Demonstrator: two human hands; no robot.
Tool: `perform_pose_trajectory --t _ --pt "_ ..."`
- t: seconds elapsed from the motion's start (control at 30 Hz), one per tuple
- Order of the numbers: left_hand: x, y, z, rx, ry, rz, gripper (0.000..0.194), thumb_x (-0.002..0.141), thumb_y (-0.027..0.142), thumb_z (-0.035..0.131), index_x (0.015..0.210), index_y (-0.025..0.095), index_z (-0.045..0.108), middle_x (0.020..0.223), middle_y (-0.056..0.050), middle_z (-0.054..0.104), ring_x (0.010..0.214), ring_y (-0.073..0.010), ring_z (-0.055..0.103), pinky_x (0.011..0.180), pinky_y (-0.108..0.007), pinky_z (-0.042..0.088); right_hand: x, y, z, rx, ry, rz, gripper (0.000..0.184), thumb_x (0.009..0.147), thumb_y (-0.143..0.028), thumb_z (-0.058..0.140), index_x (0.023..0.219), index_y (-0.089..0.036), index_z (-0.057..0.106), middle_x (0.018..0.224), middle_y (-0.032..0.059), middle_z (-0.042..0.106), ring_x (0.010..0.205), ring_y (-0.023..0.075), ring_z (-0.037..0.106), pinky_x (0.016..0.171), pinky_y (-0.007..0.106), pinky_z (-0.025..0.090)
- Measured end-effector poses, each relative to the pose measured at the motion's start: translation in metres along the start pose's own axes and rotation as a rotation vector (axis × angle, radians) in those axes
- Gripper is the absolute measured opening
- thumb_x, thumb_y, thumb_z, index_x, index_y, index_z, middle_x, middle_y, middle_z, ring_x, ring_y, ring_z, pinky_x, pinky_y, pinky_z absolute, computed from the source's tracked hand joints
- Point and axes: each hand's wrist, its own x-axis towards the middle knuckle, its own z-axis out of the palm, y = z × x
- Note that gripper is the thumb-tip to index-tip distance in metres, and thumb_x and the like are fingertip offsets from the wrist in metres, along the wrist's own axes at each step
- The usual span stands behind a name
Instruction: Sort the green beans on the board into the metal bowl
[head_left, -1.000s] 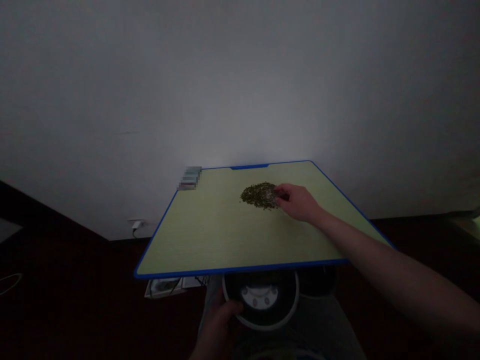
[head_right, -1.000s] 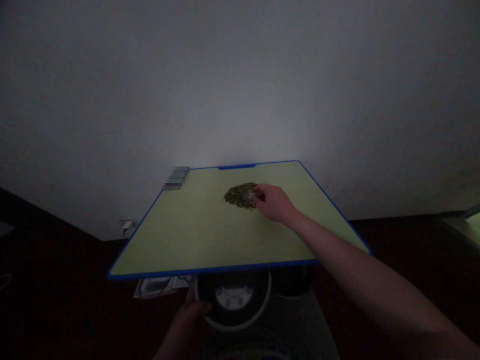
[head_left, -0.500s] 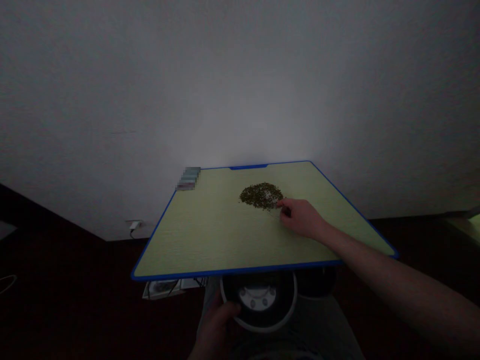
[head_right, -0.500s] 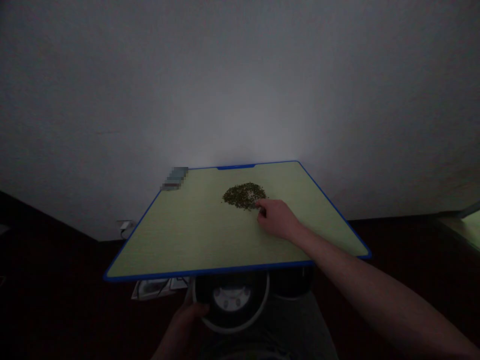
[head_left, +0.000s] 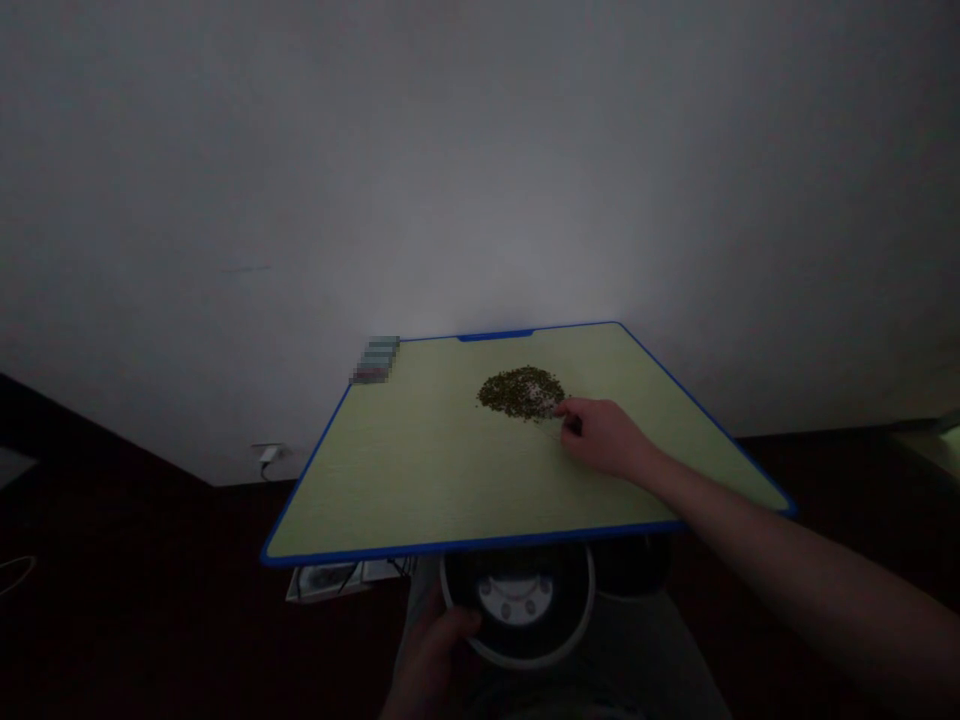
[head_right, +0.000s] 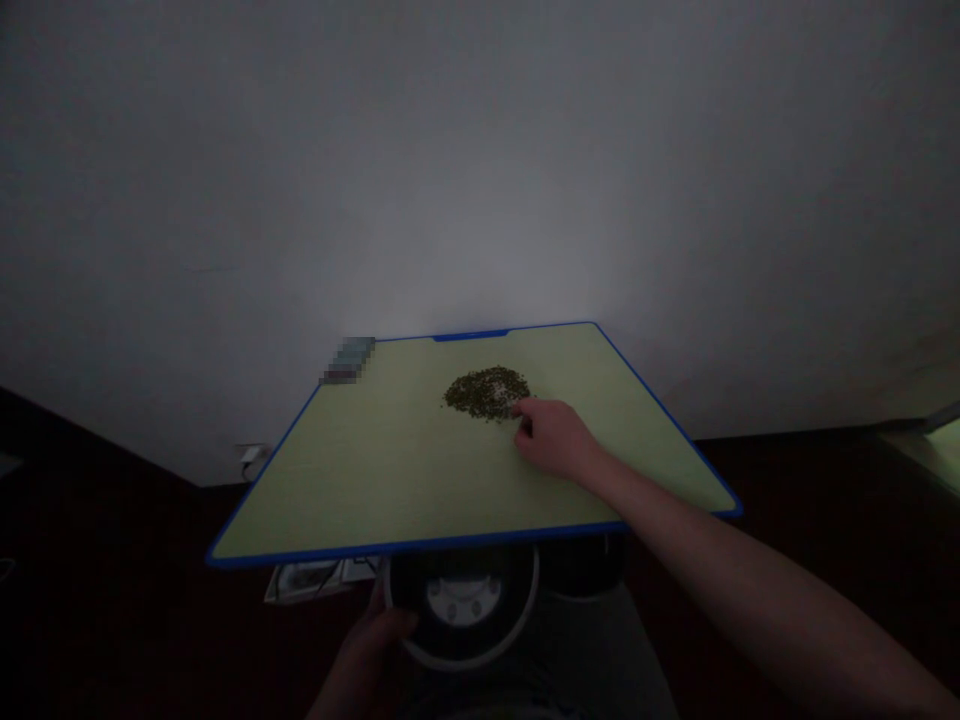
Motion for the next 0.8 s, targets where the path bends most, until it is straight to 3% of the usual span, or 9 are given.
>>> perform_pose_trajectory --t 0.43,0.8 --pt "0.001 0.001 -0.001 0.004 0.005 0.013 0.056 0.053 0.008 0.071 0.108 0.018 0.07 0.093 -0.01 0.079 0.101 -0.04 0.07 0.088 -0.051 0.054 0.009 0.011 0.001 0.002 0.035 0.009 0.034 0.077 -0.015 0.054 0.105 -0.016 0.072 0.076 0.0052 0.073 0.068 0.018 0.064 0.067 0.027 0.042" --pt "0.004 -0.001 -0.004 0.0 -0.016 0.039 0.057 0.052 0.008 0.07 0.109 0.016 0.069 0.091 -0.011 0.079 0.104 -0.039 0.07 0.09 -0.047 0.053 0.012 0.007 0.001 0.035 -0.024 -0.074 0.037 0.079 -0.013 0.052 0.11 -0.013 0.071 0.081 0.0071 0.074 0.072 0.0184 0.064 0.068 0.027 0.042"
